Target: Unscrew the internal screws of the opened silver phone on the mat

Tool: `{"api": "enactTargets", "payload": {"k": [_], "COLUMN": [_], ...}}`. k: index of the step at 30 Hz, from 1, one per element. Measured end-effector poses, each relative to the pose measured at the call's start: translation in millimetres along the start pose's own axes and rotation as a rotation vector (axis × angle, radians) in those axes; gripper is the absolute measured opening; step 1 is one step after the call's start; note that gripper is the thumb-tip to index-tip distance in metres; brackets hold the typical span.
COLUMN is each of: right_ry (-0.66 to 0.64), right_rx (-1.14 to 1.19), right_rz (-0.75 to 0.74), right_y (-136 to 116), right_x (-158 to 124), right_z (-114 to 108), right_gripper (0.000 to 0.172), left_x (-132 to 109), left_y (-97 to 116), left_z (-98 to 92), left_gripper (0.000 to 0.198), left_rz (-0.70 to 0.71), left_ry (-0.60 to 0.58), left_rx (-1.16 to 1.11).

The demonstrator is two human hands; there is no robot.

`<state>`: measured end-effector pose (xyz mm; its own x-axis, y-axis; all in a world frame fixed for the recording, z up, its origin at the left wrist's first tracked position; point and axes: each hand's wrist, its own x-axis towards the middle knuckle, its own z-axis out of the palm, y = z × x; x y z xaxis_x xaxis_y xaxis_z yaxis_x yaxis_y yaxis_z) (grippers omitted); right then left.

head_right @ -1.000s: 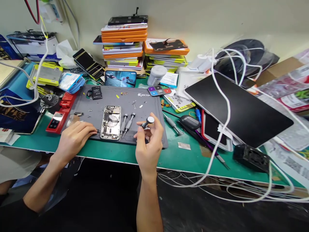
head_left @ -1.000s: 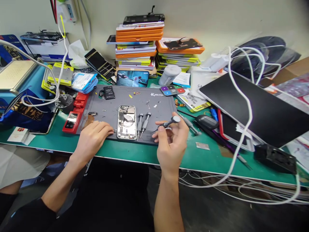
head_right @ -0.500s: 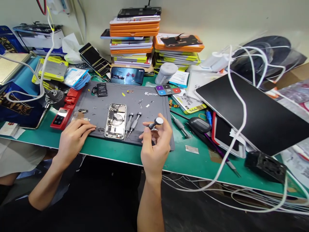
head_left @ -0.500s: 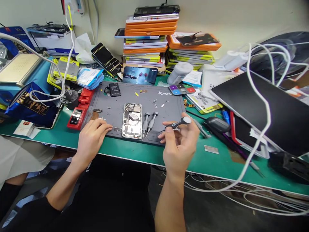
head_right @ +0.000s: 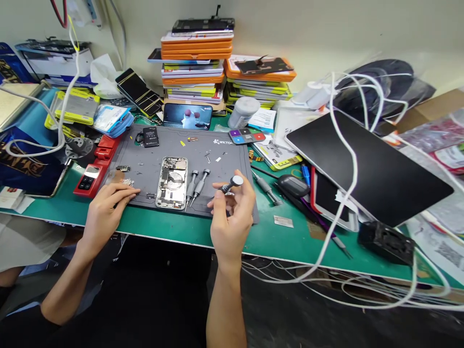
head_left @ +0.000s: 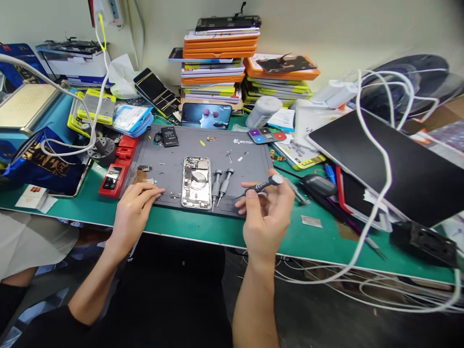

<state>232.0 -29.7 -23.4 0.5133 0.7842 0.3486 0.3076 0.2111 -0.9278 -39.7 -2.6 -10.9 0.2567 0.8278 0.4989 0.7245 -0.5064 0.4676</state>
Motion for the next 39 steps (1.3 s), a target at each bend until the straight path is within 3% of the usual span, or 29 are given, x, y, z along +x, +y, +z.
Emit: {"api": "enactTargets", "payload": {"k": [5, 10, 19, 23, 26, 29, 39], "right_ry": [-0.003, 0.012, 0.006, 0.006, 0.003, 0.004, -0.008], "right_rx": [0.009, 0.010, 0.026, 0.037, 0.037, 0.033, 0.027], "right_rz": [-0.002, -0.001, -0.016, -0.020, -0.018, -0.013, -0.015], "right_y": [1, -2, -1, -1, -2, -2, 2], "right_x": [1, 1, 1, 1, 1, 0, 1], "right_z": [0, -1, -2, -2, -2, -1, -1], "right_gripper": [0.049, 0.047, 0.047, 0.045, 0.044, 0.044, 0.047], "left_x": [0, 0, 5, 3, -2, -6, 12], "left_y": [5, 11, 13, 13, 11, 8, 2], "left_z": [2.0, 4.1, 6.4, -1.5, -10.6, -14.1, 4.7], "left_gripper": [0.017, 0.013, 0.010, 0.013, 0.019, 0.011, 0.013], "left_rz": [0.012, 0.016, -0.104, -0.138, -0.072, 0.012, 0.028], "left_ry": [0.014, -0.067, 0.008, 0.022, -0.044, -0.060, -0.003], "left_rx": [0.071, 0.198, 0.163, 0.076, 0.076, 0.128, 0.134]}}
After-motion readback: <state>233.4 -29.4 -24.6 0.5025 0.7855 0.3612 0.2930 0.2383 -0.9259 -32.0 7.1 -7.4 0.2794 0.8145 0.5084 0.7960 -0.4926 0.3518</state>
